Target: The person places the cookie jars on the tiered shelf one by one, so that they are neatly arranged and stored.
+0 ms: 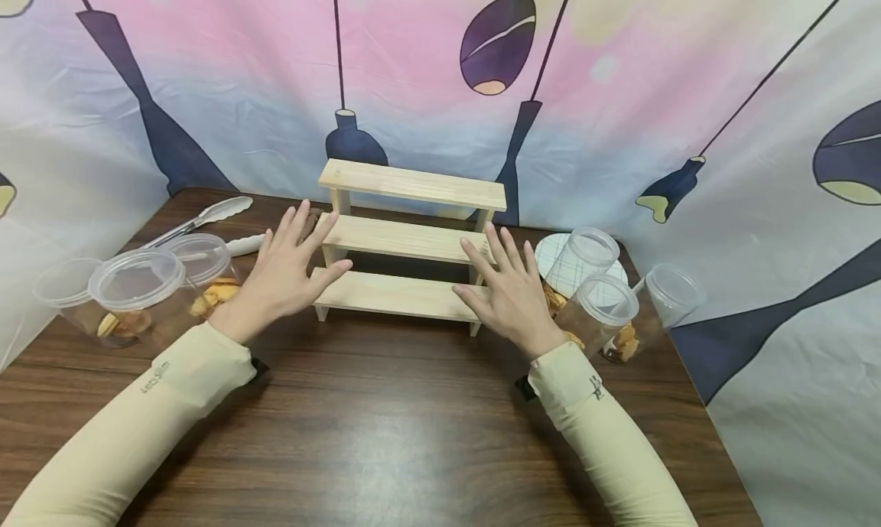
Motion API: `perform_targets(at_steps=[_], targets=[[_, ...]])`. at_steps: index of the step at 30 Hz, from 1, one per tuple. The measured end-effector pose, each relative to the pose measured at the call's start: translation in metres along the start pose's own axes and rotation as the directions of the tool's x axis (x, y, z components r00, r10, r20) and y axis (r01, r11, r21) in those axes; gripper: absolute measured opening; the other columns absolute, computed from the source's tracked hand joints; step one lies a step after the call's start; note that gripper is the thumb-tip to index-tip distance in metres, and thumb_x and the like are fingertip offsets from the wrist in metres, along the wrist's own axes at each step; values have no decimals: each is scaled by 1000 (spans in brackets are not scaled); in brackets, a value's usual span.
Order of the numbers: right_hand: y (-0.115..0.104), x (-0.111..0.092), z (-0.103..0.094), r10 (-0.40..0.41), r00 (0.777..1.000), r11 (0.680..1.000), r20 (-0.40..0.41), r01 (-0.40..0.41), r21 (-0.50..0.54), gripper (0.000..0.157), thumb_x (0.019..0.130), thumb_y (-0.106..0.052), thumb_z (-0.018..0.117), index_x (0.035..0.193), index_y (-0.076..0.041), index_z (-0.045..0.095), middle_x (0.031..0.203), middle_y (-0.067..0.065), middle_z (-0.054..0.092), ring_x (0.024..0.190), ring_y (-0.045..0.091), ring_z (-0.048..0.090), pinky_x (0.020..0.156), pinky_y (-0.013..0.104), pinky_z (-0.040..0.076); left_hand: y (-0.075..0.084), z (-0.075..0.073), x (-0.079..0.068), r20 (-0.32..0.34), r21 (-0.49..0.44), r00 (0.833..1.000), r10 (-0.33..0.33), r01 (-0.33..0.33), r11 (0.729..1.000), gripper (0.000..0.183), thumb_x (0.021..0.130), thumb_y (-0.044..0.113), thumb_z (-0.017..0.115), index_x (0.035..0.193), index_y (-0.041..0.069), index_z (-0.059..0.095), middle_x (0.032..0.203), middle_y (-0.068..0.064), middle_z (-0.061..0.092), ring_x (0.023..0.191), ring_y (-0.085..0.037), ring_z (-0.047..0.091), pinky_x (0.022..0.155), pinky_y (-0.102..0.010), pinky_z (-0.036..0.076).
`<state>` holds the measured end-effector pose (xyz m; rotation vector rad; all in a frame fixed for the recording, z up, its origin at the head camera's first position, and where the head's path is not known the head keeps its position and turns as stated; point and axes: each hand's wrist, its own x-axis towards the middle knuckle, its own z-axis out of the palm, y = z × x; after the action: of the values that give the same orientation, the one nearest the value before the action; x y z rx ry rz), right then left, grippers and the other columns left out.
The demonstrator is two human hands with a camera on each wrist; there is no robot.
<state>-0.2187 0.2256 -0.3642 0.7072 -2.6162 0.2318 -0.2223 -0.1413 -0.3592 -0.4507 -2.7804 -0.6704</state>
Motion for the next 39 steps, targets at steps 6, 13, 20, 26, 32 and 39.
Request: perform_targets(at_steps=[6,13,20,26,32,39], targets=[[0,-2,3,6,1000,1000,-8,-5,15,73,95,-54,59,158,-29,32,167,6,10,154,28,11,119,61,10,-11,8,7,-5,-197,995,-97,94,976,84,94,68,48,161,33,12,166,-17,4,153,-38,2,117,-65,7],[0,-6,4,1,999,999,-44,1,41,71,95,-50,60,157,-28,34,166,10,16,152,31,18,119,61,11,-19,15,13,34,-365,983,-180,180,914,81,97,68,39,160,37,0,167,-11,10,151,-39,14,116,-63,19],[-7,-9,1,-47,986,995,-159,60,83,68,93,-46,64,153,-24,43,157,18,36,146,34,32,120,57,13,-25,23,23,88,-473,966,-244,256,843,72,97,72,30,159,43,5,168,-4,9,149,-42,18,114,-64,22],[-12,-13,0,-44,974,990,-224,72,118,64,95,-49,60,151,-22,46,148,23,46,139,40,40,117,59,19,-30,29,28,109,-506,959,-263,281,815,67,97,72,27,157,49,9,168,1,9,148,-43,21,113,-66,21],[-15,-20,0,-38,971,988,-236,71,134,65,99,-58,49,152,-22,45,146,22,48,138,40,41,115,60,22,-32,31,27,118,-510,965,-234,261,819,63,98,71,26,156,51,11,168,3,5,148,-44,21,112,-68,20],[-18,-21,-1,-40,970,985,-240,79,152,63,96,-49,58,151,-21,46,146,22,48,138,40,41,114,61,24,-34,34,27,121,-527,965,-232,261,809,63,99,69,27,157,49,11,168,1,5,148,-44,20,113,-68,19]])
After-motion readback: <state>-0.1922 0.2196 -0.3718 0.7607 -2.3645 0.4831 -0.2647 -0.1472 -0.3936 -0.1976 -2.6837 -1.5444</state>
